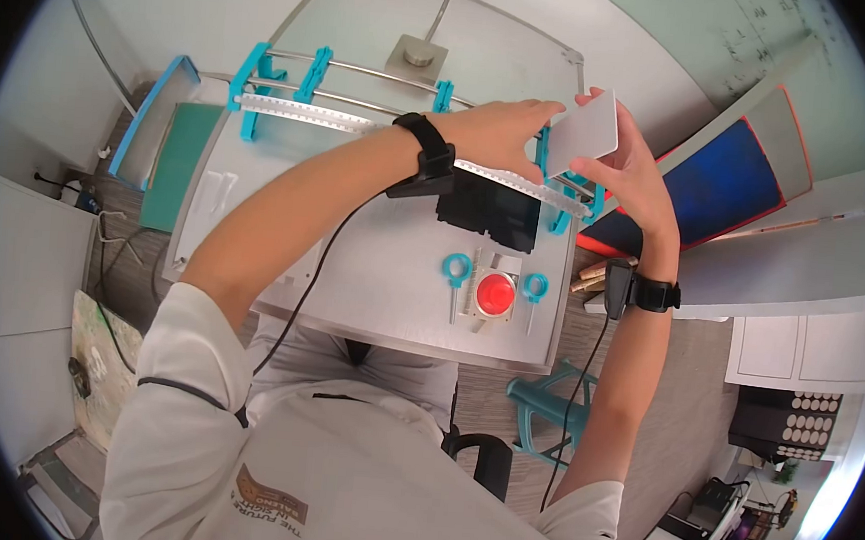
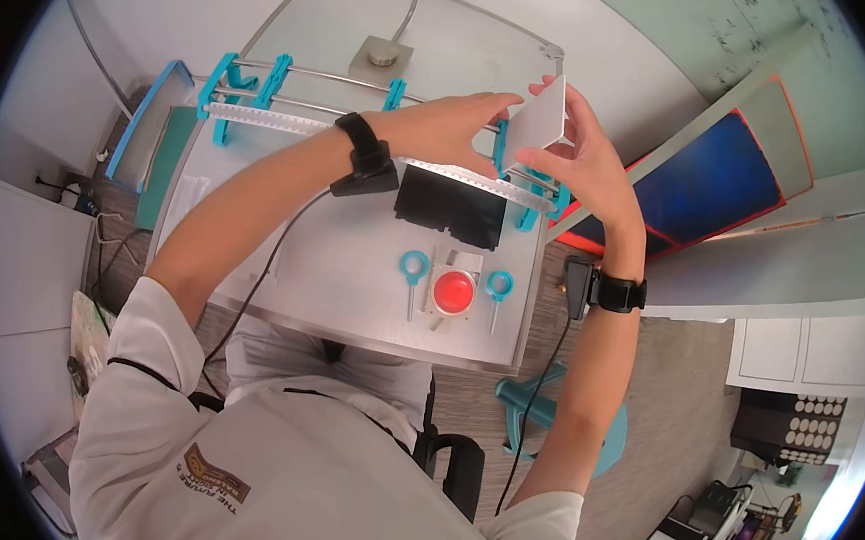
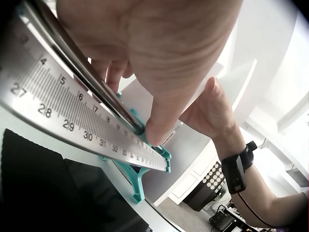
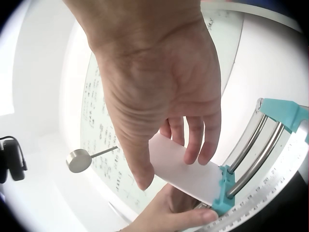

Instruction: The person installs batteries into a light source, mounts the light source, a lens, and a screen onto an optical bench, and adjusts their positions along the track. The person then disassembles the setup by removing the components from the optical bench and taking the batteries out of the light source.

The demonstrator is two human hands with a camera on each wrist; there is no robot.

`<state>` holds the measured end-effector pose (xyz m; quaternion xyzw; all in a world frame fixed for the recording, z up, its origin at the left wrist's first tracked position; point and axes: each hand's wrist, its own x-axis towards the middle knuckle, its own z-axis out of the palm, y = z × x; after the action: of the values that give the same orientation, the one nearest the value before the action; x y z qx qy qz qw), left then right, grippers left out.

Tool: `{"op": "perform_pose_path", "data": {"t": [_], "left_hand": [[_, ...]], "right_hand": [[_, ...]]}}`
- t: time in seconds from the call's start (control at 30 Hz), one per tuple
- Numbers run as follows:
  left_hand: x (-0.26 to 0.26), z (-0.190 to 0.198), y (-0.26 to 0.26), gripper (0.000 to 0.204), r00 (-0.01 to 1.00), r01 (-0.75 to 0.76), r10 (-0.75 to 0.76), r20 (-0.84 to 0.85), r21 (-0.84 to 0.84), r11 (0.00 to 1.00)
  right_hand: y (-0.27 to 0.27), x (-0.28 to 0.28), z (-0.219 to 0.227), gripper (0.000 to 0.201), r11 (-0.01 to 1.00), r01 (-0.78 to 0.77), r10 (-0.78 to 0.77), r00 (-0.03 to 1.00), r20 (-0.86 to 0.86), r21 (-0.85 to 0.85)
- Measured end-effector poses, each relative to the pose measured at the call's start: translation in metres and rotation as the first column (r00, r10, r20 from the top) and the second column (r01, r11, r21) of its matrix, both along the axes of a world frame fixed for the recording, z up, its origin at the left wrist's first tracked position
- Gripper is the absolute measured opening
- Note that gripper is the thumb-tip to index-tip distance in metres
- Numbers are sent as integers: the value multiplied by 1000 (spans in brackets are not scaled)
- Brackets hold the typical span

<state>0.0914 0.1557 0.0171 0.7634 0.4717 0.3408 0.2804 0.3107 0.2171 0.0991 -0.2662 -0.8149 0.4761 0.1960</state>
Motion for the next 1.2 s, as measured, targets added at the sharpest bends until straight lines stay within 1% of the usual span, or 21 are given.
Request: {"op": "perform_pose_path", "data": {"t": [0.2,0.23,0.3,0.33,0.37,0.4,0.43,0.47,0.5,0.57,0.6,0.63,0.7,0.77,0.8,0.87,0.9,0.97,1.1,1.17,1.2], "left_hand": [[-1,3,-1,96,998,-2,1,-57,-13,1000],[-2,5,-3,95,998,1,1,-70,21,1000],[-8,11,-12,93,996,2,2,-84,41,999],[-14,18,-18,90,998,-3,12,-68,129,992],[-21,20,-23,88,998,-5,17,-56,212,977],[-32,11,-20,72,995,-31,70,-75,434,900],[-41,22,-36,72,993,-28,72,-89,420,907],[-54,34,-54,60,985,-71,130,-113,421,904],[-67,47,-75,49,972,-115,189,-139,421,900],[-91,55,-117,29,961,-153,230,-153,398,905],[-100,57,-140,24,953,-183,242,-185,284,941],[-106,59,-163,20,946,-206,241,-218,172,963],[-108,61,-200,17,941,-271,259,-216,-29,962],[-116,43,-227,17,939,-289,265,-221,-84,954],[-118,37,-239,18,940,-296,264,-217,-127,947],[-119,29,-257,18,941,-289,251,-228,-153,945],[-119,27,-264,18,942,-296,255,-216,-181,938],[-120,23,-271,19,945,-294,253,-209,-195,936],[-117,12,-266,18,957,-280,255,-140,-199,939],[-114,6,-258,17,971,-236,220,-93,-219,947],[-110,7,-252,18,975,-223,212,-71,-243,944]], "right_hand": [[2,0,-2,96,1000,-15,15,1000,13,1],[3,2,-3,96,1000,-16,16,1000,13,1],[3,8,-7,93,990,-24,24,1000,-4,142],[2,12,-5,93,991,-27,28,1000,-9,130],[-2,20,1,91,989,37,-25,996,-84,146],[-6,27,7,89,982,104,-78,984,-163,156],[-12,33,11,80,946,194,-140,967,-214,261],[-22,39,14,72,901,310,-238,938,-250,303],[-38,40,14,57,861,407,-310,895,-320,305],[-71,34,8,39,910,378,-314,898,-308,173],[-94,28,8,32,939,269,-251,962,-109,215],[-115,18,6,25,959,159,-186,978,96,236],[-142,-7,-13,20,928,-77,-66,930,363,365],[-146,-17,-50,23,743,-293,-36,881,472,602],[-149,-21,-62,23,750,-266,-58,885,461,605],[-151,-30,-77,28,651,-344,-184,793,580,677],[-152,-33,-79,28,649,-322,-204,799,565,689],[-154,-38,-81,34,714,-355,-220,705,674,604],[-148,-41,-101,34,734,-342,-227,691,687,587],[-144,-41,-104,32,767,-379,-153,676,721,518],[-142,-41,-101,32,765,-368,-164,682,712,529]]}}
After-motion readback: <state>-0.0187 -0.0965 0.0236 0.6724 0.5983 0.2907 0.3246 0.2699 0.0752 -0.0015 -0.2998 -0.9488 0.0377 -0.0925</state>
